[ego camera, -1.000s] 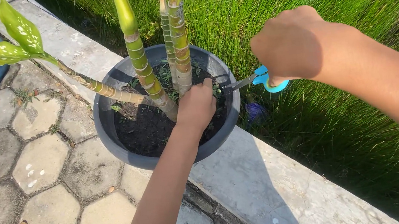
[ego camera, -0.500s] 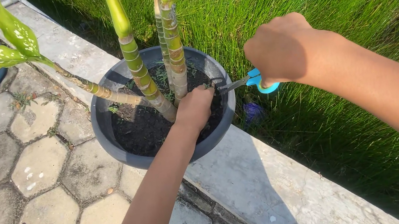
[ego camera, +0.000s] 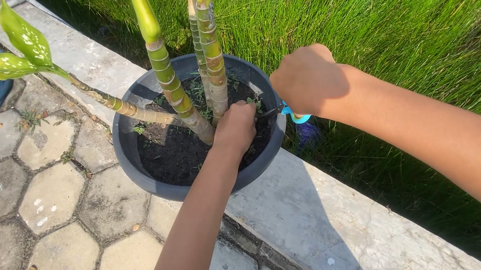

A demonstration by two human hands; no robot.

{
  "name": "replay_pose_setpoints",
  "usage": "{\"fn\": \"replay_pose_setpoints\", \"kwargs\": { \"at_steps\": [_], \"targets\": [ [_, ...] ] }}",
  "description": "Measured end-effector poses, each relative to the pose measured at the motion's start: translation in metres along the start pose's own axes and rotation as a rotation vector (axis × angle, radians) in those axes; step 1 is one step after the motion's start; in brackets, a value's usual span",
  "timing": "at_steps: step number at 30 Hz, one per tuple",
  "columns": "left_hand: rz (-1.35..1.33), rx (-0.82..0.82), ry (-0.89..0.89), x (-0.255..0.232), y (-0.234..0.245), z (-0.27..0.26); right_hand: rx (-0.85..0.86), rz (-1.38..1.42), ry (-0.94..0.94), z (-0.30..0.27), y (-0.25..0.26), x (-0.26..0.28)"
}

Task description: Pruning small plants in pots using scissors.

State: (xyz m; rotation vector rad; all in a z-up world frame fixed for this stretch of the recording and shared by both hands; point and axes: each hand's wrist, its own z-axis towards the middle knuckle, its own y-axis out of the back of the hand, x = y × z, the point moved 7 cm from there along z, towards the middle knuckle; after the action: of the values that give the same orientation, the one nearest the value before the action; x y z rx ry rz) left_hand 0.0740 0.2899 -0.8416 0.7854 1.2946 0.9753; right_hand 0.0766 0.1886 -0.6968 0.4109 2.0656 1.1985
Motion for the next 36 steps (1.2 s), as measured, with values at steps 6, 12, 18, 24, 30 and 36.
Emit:
{"fn": "replay_pose_setpoints", "kwargs": {
  "at_steps": [6, 12, 18, 24, 30, 36],
  "targets": [
    [-0.014, 0.002, 0.004, 0.0, 0.0, 0.0, -0.031, -0.023, 0.017, 0.002, -0.004, 0.001],
    [-0.062, -0.033, 0.007, -0.001, 0.006, -0.003, -0.09, -0.066, 0.04, 0.006, -0.007, 0.001],
    [-0.042, -0.062, 0.012, 0.003, 0.001, -0.001, -0.059, -0.084, -0.023, -0.005, 0.007, -0.011],
    [-0.018, -0.13, 0.036, -0.001, 0.009, 0.001, 0.029, -0.036, -0.152, -0.016, 0.018, -0.04],
    [0.007, -0.154, 0.032, -0.002, 0.011, 0.0, 0.094, -0.021, -0.148, -0.003, 0.005, -0.028],
    [0.124, -0.009, -0.014, -0.014, 0.007, 0.002, 0.04, 0.014, -0.095, 0.01, -0.004, -0.016]
  ]
}}
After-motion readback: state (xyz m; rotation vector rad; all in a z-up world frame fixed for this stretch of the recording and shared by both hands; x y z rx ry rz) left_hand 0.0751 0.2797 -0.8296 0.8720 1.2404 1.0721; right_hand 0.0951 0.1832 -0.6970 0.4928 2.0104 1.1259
